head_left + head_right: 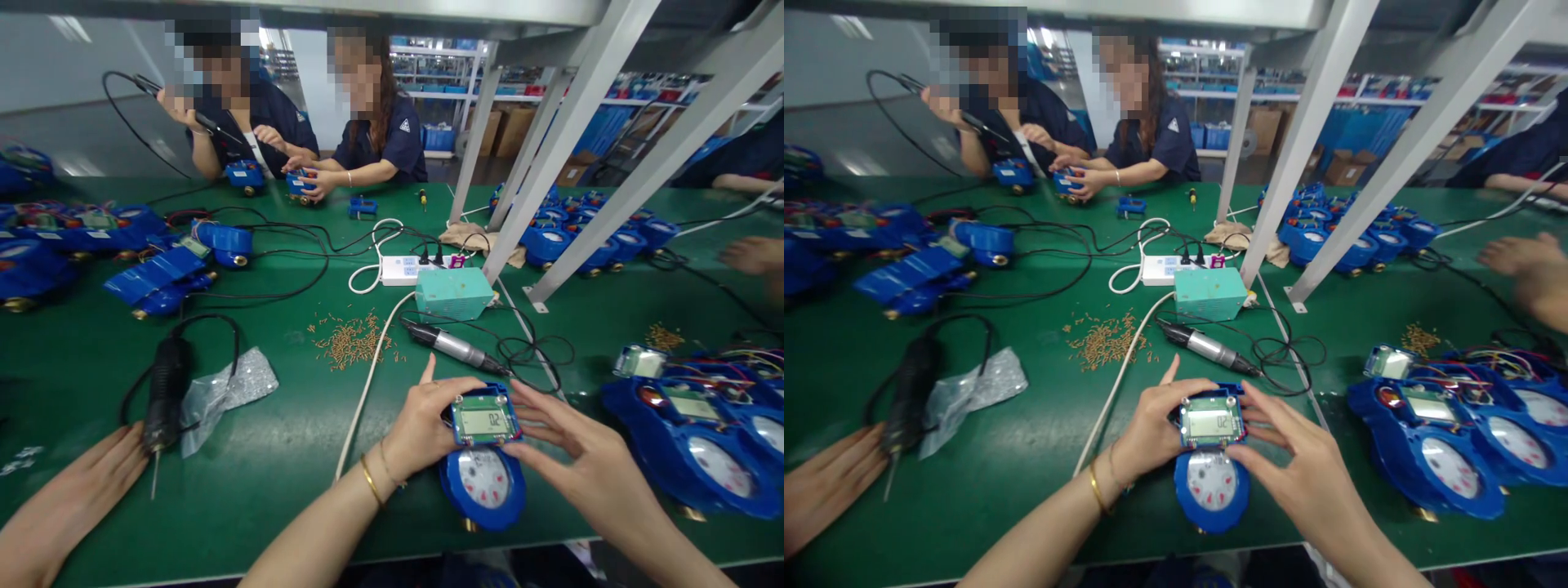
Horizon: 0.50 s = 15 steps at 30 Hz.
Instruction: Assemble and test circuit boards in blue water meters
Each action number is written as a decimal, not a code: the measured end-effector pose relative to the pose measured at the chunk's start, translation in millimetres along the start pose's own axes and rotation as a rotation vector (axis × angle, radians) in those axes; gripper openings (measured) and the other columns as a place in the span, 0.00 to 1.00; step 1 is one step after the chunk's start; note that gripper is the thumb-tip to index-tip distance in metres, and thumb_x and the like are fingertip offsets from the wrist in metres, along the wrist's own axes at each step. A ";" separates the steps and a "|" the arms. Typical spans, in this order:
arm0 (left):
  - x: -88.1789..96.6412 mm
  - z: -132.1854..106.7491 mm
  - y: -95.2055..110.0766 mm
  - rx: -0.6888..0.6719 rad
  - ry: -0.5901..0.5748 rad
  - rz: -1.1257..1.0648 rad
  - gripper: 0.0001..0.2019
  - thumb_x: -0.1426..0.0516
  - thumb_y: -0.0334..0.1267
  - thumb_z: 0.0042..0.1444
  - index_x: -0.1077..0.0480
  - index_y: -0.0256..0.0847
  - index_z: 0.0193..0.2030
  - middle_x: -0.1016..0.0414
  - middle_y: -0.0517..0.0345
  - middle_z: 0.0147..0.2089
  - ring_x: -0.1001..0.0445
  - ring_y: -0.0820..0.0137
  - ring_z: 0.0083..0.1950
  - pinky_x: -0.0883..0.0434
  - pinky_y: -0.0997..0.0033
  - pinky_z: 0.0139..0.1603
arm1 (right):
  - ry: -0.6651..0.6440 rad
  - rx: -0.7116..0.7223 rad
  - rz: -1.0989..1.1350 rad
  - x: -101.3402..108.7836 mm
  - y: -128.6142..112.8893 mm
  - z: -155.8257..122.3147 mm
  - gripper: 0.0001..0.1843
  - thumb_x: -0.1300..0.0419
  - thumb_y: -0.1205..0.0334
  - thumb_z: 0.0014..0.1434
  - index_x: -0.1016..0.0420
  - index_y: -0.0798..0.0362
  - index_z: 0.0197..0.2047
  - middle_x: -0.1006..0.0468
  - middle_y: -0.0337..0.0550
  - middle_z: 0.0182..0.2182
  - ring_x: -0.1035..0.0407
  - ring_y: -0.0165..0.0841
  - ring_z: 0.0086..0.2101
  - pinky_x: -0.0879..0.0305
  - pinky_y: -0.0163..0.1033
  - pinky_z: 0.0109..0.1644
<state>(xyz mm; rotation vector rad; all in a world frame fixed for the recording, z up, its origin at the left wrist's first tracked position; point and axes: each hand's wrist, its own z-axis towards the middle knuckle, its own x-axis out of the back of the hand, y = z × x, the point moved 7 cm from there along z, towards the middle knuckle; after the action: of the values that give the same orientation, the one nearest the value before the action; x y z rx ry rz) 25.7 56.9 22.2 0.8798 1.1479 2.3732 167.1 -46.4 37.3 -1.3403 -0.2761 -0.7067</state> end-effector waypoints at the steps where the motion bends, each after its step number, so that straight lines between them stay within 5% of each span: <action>1: 0.0 -0.4 0.0 -0.005 0.005 0.000 0.22 0.31 0.40 0.51 0.28 0.43 0.52 0.17 0.54 0.49 0.18 0.64 0.48 0.62 0.46 0.76 | 0.053 -0.027 -0.008 1.5 -2.2 -4.6 0.29 0.35 0.54 0.62 0.33 0.51 0.64 0.21 0.46 0.49 0.21 0.35 0.42 0.22 0.34 0.47; 8: -3.1 -2.3 -3.3 0.003 -0.003 0.006 0.24 0.31 0.42 0.49 0.28 0.43 0.53 0.17 0.55 0.47 0.18 0.64 0.49 0.64 0.44 0.76 | 0.245 -0.106 -0.096 -0.7 -14.4 -29.1 0.27 0.37 0.56 0.63 0.32 0.54 0.62 0.17 0.46 0.45 0.21 0.36 0.42 0.25 0.33 0.50; 15: -2.9 -3.2 0.8 -0.021 0.014 0.014 0.21 0.35 0.43 0.55 0.29 0.43 0.54 0.18 0.54 0.49 0.19 0.65 0.49 0.59 0.47 0.76 | 0.338 -0.477 0.290 -22.3 9.0 -40.0 0.37 0.34 0.48 0.58 0.34 0.56 0.66 0.23 0.51 0.53 0.28 0.45 0.53 0.26 0.40 0.54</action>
<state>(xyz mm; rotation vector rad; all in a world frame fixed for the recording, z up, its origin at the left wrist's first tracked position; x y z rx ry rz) 25.7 53.0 20.2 0.8681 1.1241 2.4023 147.3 -76.9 8.2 -1.6358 0.3750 -0.7642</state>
